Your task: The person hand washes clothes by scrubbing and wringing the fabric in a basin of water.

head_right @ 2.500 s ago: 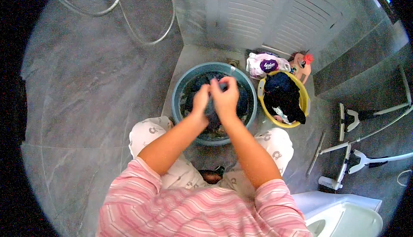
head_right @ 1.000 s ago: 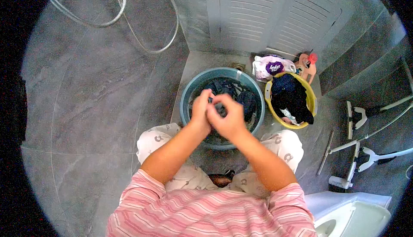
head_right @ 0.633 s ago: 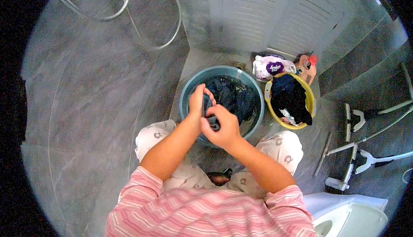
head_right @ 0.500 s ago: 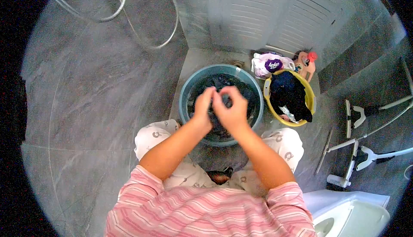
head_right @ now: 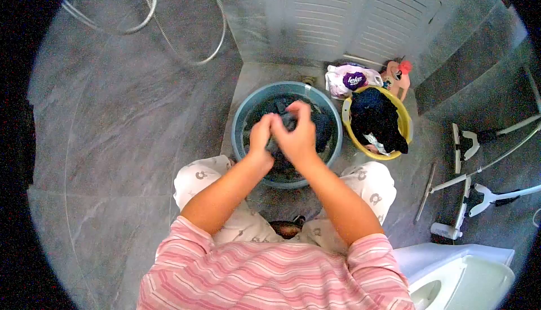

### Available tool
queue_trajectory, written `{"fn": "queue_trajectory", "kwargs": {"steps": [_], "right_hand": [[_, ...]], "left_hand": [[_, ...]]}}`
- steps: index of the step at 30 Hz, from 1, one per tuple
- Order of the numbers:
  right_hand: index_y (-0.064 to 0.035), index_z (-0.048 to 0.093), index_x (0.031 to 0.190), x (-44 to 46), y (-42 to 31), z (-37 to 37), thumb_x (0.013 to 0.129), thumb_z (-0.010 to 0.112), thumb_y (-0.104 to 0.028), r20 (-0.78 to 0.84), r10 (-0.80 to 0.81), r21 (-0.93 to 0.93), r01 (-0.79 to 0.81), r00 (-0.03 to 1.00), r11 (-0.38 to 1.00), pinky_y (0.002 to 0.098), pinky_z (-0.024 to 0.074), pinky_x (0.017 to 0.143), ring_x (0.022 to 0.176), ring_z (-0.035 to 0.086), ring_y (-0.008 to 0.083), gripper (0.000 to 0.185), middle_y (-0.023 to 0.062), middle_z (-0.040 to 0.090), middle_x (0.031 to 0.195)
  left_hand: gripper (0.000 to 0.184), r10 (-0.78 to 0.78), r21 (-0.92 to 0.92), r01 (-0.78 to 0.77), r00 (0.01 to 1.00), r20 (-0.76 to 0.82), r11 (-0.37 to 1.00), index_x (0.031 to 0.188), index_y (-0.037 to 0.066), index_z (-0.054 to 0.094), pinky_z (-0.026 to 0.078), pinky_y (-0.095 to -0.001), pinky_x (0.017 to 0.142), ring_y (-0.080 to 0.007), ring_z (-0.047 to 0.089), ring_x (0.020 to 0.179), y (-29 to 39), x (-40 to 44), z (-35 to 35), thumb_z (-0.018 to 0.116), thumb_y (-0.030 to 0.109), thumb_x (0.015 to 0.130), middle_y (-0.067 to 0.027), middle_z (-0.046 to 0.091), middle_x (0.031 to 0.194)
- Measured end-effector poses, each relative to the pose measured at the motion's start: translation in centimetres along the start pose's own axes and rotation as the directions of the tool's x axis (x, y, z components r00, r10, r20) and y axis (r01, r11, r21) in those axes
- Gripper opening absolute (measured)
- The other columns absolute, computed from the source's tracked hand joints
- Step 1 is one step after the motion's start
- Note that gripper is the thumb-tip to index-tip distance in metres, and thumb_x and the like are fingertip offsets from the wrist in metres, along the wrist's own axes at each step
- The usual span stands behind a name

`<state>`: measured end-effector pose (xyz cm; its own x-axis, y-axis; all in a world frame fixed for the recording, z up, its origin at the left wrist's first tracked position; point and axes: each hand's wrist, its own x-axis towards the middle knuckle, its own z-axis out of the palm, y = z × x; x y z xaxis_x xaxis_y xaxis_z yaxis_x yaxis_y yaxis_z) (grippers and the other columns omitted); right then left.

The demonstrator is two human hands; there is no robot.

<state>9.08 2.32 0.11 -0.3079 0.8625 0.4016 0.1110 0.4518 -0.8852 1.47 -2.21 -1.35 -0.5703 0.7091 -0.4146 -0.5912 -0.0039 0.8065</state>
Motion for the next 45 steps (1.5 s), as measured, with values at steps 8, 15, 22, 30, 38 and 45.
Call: {"fn": "queue_trajectory", "kwargs": {"steps": [8, 15, 22, 30, 38, 45], "right_hand": [[-0.0050, 0.050, 0.093, -2.7, -2.8, -0.6, 0.076, 0.064, -0.027, 0.324, -0.146, -0.003, 0.155, 0.935, 0.988, 0.0325, 0.0473, 0.065, 0.072, 0.062, 0.0283, 0.031, 0.0137, 0.060, 0.080], [-0.0021, 0.048, 0.084, 0.4, -0.6, -1.0, 0.083, 0.058, -0.015, 0.112, 0.118, 0.097, -0.129, 0.987, 0.987, 0.0282, 0.0445, 0.054, 0.058, 0.058, 0.0144, 0.016, 0.0101, 0.059, 0.066], [-0.0050, 0.050, 0.085, -2.0, -0.9, 0.1, 0.077, 0.063, -0.025, 0.152, -0.036, -0.043, 0.043, 0.988, 0.998, 0.0361, 0.0465, 0.055, 0.060, 0.060, 0.0310, 0.025, 0.0147, 0.058, 0.069], [-0.0046, 0.045, 0.077, 0.3, 0.3, -0.2, 0.075, 0.067, -0.025, 0.017, 0.023, -0.057, -0.022, 1.000, 0.998, 0.0345, 0.0418, 0.050, 0.052, 0.051, 0.0249, 0.030, 0.0112, 0.049, 0.061], [-0.0063, 0.044, 0.084, -2.7, -1.3, 0.4, 0.073, 0.065, -0.022, 0.162, -0.019, -0.011, 0.021, 0.987, 1.000, 0.0370, 0.0448, 0.055, 0.059, 0.057, 0.0320, 0.029, 0.0140, 0.054, 0.068], [-0.0054, 0.042, 0.094, -1.9, -1.0, 0.9, 0.073, 0.064, -0.018, 0.076, -0.020, -0.024, 0.022, 0.997, 0.999, 0.0356, 0.0462, 0.059, 0.065, 0.058, 0.0275, 0.034, 0.0136, 0.056, 0.075]], "left_hand": [[0.038, 0.053, 0.260, -0.059, 0.998, 0.030, 0.964, 0.064, 0.006, 0.054, 0.042, -0.0341, 0.062, -0.0171, 0.051, 0.058, 2.2, 3.1, -2.6, 0.045, 0.036, 0.085, -0.0066, 0.054, 0.061], [0.020, -0.294, -0.183, 0.306, 0.952, 0.091, 0.934, 0.077, 0.011, 0.056, 0.044, -0.0321, 0.066, -0.0160, 0.056, 0.070, 0.1, 0.6, -0.9, 0.054, 0.031, 0.081, -0.0041, 0.059, 0.077], [0.029, -0.173, -0.032, 0.173, 0.985, 0.012, 0.984, 0.068, 0.011, 0.050, 0.041, -0.0301, 0.062, -0.0162, 0.051, 0.062, 1.5, 0.7, -1.9, 0.051, 0.036, 0.082, -0.0048, 0.055, 0.069], [0.023, -0.152, -0.054, 0.150, 0.988, -0.032, 0.987, 0.066, 0.013, 0.050, 0.039, -0.0296, 0.065, -0.0143, 0.048, 0.065, 0.6, 0.4, -1.3, 0.052, 0.029, 0.083, -0.0002, 0.051, 0.068], [0.032, -0.013, -0.006, 0.013, 1.000, 0.004, 1.000, 0.062, 0.008, 0.051, 0.038, -0.0279, 0.061, -0.0132, 0.048, 0.061, 1.1, 1.5, -2.5, 0.050, 0.033, 0.082, -0.0022, 0.051, 0.063], [0.028, -0.083, 0.097, 0.086, 0.996, -0.038, 0.992, 0.067, 0.010, 0.050, 0.040, -0.0311, 0.059, -0.0172, 0.048, 0.059, 1.9, 1.7, -2.4, 0.051, 0.033, 0.082, -0.0041, 0.049, 0.062]]}}
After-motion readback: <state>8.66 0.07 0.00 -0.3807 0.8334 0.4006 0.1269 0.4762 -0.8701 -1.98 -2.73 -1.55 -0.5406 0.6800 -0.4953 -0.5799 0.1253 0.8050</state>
